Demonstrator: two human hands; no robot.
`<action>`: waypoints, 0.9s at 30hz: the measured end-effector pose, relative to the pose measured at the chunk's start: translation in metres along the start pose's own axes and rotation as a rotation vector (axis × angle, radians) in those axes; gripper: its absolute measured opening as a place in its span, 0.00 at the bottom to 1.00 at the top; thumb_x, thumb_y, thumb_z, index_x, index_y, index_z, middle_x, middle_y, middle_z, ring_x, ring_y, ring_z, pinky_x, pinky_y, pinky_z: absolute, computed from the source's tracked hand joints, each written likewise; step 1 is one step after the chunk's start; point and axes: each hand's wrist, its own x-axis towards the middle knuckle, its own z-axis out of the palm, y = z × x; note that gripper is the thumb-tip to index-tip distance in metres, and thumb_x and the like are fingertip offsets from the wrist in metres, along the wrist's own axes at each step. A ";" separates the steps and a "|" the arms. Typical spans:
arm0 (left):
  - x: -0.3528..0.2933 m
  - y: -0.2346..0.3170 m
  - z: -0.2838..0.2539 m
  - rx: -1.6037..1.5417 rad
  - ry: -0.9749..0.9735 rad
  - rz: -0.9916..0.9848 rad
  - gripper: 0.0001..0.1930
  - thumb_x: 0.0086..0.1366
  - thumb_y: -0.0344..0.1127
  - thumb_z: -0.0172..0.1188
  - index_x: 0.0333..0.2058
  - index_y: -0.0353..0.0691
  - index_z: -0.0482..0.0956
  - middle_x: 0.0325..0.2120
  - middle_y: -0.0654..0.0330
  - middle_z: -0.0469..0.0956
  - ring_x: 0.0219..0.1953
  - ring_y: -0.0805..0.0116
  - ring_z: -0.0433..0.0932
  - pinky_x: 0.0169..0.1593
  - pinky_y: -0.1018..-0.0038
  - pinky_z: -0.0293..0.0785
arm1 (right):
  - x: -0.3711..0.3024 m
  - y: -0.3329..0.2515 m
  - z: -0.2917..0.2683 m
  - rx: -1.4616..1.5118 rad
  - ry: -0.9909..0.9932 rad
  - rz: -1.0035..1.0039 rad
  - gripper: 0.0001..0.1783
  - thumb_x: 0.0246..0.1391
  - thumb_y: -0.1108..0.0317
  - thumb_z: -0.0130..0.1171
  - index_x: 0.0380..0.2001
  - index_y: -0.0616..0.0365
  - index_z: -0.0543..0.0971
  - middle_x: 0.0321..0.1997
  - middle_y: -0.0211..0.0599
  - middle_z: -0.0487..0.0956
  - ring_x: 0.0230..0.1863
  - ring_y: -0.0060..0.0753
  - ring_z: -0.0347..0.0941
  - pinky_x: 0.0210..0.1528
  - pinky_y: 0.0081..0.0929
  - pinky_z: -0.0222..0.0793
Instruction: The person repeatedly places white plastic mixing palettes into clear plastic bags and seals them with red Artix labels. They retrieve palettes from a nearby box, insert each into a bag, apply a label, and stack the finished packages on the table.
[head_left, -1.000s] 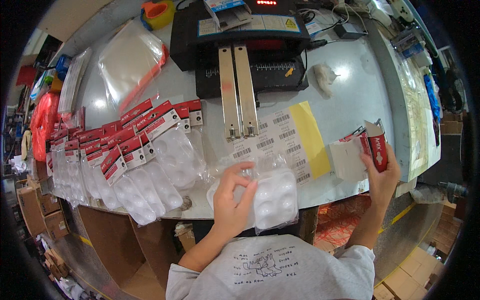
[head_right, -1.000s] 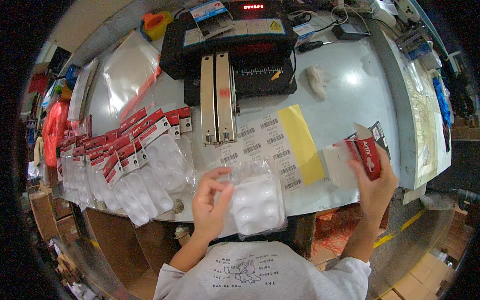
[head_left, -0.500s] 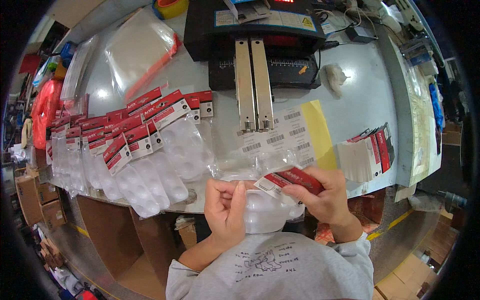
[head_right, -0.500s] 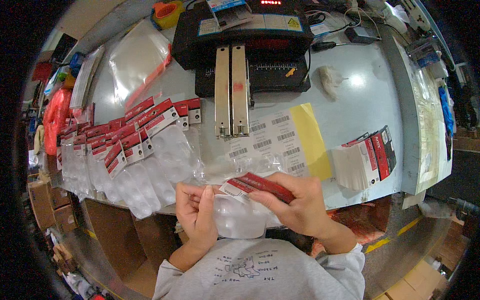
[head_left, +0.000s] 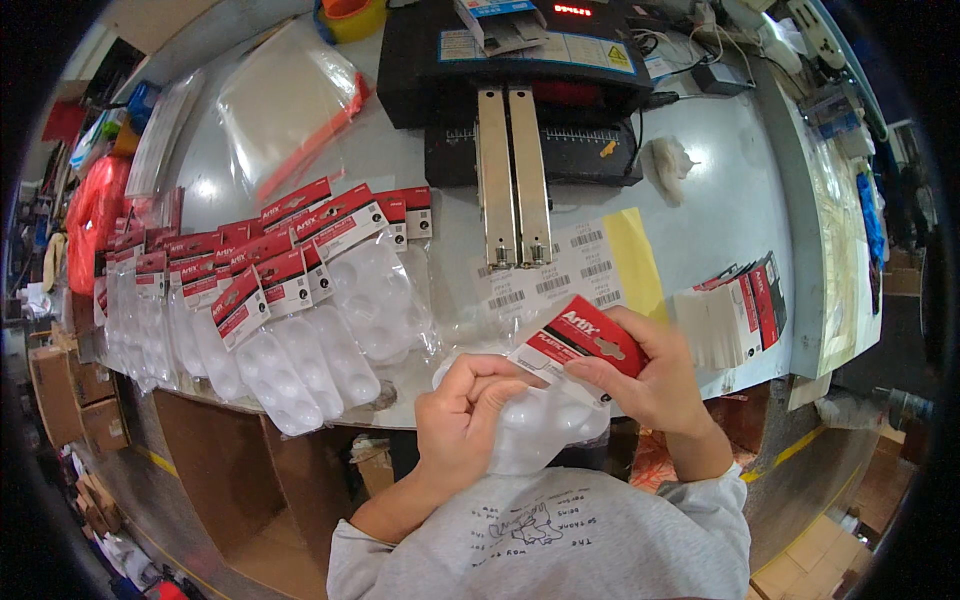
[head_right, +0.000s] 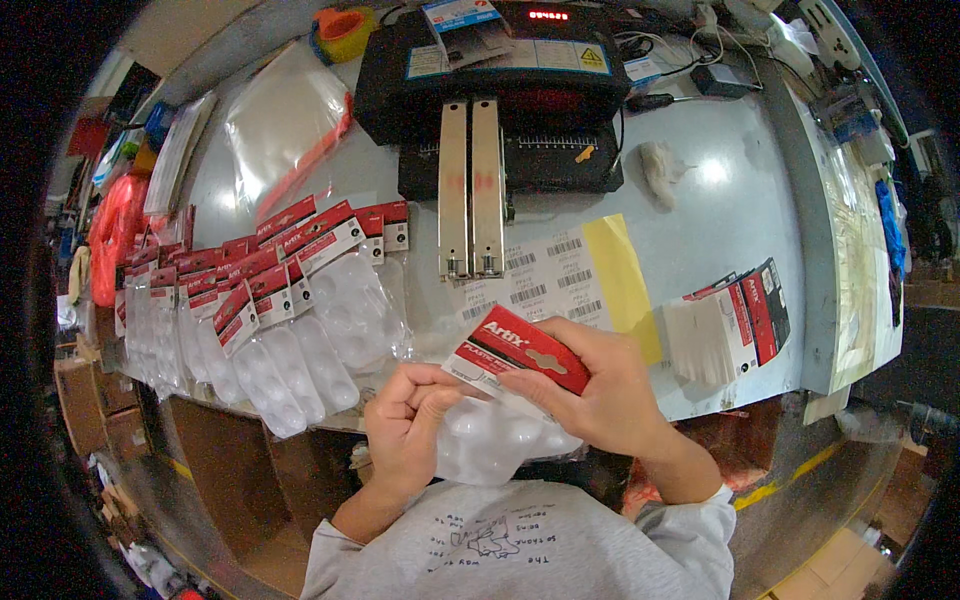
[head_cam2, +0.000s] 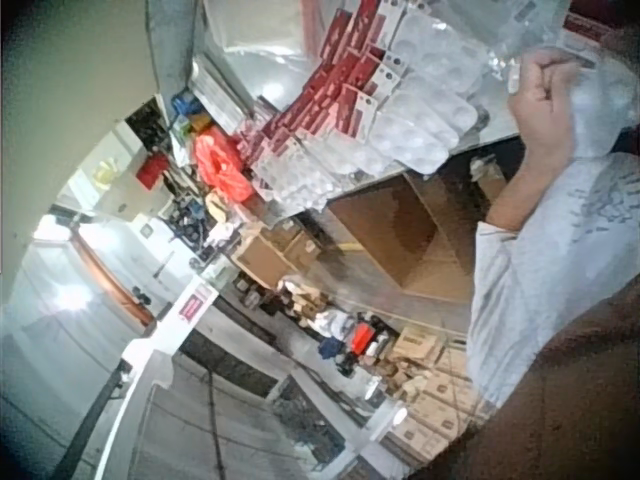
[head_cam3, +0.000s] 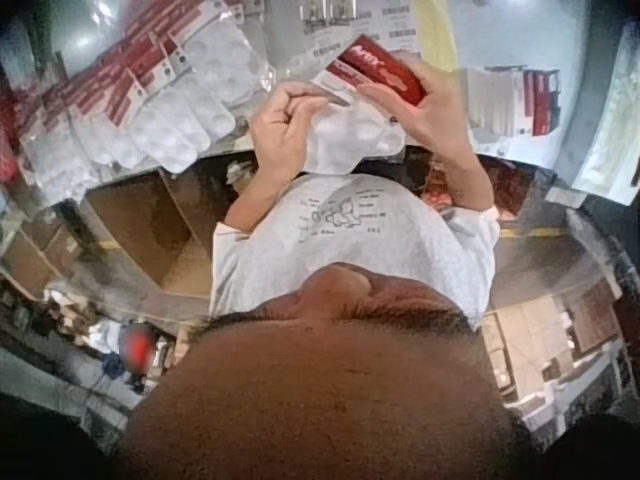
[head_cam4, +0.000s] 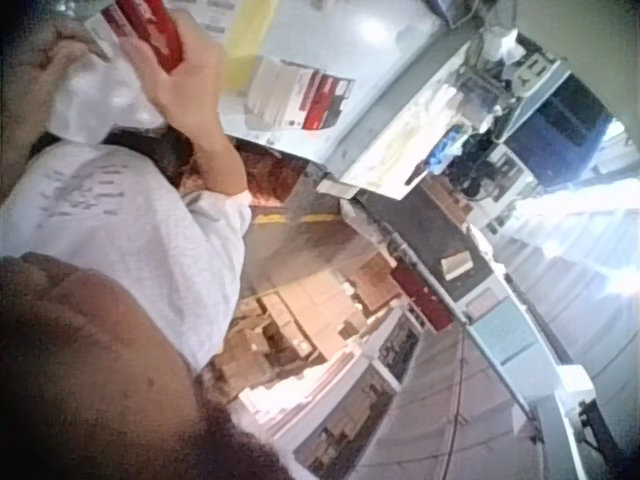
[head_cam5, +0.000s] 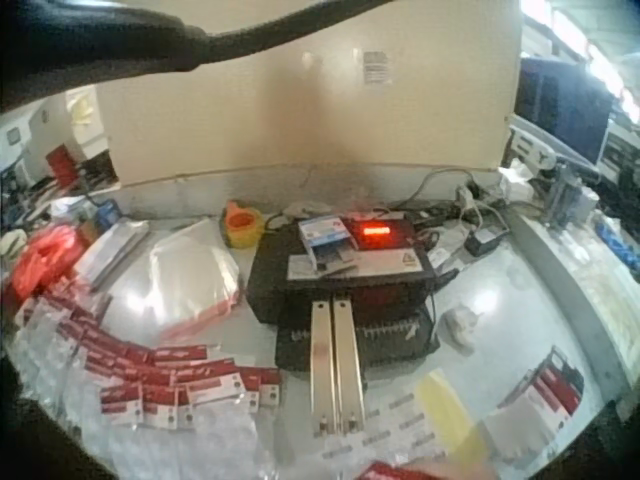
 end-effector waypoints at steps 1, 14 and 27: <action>0.000 -0.001 0.000 0.027 0.007 -0.034 0.07 0.65 0.26 0.51 0.38 0.28 0.69 0.30 0.55 0.81 0.32 0.78 0.77 0.39 0.82 0.72 | 0.003 0.001 0.000 0.023 0.003 -0.028 0.14 0.45 0.66 0.67 0.34 0.61 0.78 0.22 0.38 0.77 0.20 0.18 0.68 0.24 0.19 0.65; -0.001 -0.010 -0.005 0.307 0.268 0.015 0.09 0.62 0.33 0.58 0.31 0.31 0.79 0.17 0.69 0.73 0.19 0.84 0.64 0.23 0.84 0.60 | 0.019 0.016 -0.008 0.009 -0.040 -0.008 0.13 0.46 0.64 0.66 0.32 0.62 0.80 0.23 0.37 0.79 0.23 0.21 0.75 0.27 0.17 0.69; 0.005 -0.024 -0.014 0.377 0.320 -0.089 0.14 0.67 0.37 0.49 0.29 0.30 0.72 0.19 0.62 0.71 0.23 0.77 0.65 0.28 0.78 0.62 | -0.004 0.037 0.010 0.428 -0.167 0.535 0.08 0.51 0.71 0.56 0.25 0.66 0.78 0.22 0.34 0.78 0.21 0.20 0.75 0.20 0.16 0.68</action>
